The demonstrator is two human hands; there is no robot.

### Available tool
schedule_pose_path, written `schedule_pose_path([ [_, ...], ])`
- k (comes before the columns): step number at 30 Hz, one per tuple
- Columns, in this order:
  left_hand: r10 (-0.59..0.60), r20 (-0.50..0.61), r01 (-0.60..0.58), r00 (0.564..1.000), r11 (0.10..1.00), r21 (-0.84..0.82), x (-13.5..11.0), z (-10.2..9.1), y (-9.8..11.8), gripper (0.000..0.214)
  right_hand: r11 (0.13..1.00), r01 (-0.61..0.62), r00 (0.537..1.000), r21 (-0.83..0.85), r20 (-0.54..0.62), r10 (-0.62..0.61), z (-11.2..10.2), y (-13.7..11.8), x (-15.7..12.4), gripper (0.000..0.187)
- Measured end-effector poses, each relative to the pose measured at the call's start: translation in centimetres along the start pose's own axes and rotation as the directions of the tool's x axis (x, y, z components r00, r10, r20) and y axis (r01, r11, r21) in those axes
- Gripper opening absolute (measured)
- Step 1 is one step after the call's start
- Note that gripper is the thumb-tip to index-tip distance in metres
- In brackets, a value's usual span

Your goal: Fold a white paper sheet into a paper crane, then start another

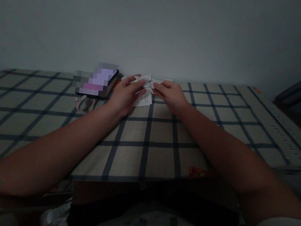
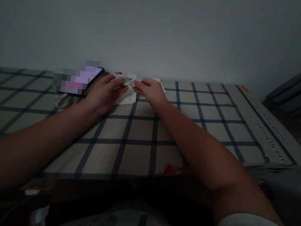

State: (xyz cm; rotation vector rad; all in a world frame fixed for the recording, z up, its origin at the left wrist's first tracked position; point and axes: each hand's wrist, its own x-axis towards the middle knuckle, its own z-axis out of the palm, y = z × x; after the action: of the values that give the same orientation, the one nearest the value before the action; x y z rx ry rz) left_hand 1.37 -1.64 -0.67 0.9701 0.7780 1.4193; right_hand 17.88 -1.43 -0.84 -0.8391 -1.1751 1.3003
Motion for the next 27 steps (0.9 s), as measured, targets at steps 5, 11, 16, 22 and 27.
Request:
schedule_pose_path([
  [5,-0.181,0.025,0.183,0.983,0.981,-0.071,0.6,-0.3,0.1,0.011,0.997,-0.041,0.998,0.069,0.043,0.038,-0.2,0.0,0.0,0.021],
  [11,-0.291,0.096,0.305,0.952,0.932,-0.195,0.5,0.1,0.7,0.012,0.957,-0.157,0.982,0.243,0.138,0.126,-0.2,-0.6,-0.3,0.012],
  [16,-0.289,0.122,0.310,0.950,0.923,-0.228,0.2,0.1,1.1,0.012,0.928,-0.206,0.975,0.310,0.141,0.170,-0.1,-0.8,-0.1,0.012],
  [22,-0.327,0.063,0.331,0.943,0.896,-0.295,0.3,0.1,0.9,0.009,0.915,-0.205,0.978,0.349,0.120,0.173,-0.6,-0.1,0.3,0.008],
  [27,-0.381,0.065,0.375,0.922,0.842,-0.388,0.4,0.1,0.6,0.012,0.915,-0.214,0.977,0.341,0.067,0.204,-1.1,-0.1,0.5,0.017],
])
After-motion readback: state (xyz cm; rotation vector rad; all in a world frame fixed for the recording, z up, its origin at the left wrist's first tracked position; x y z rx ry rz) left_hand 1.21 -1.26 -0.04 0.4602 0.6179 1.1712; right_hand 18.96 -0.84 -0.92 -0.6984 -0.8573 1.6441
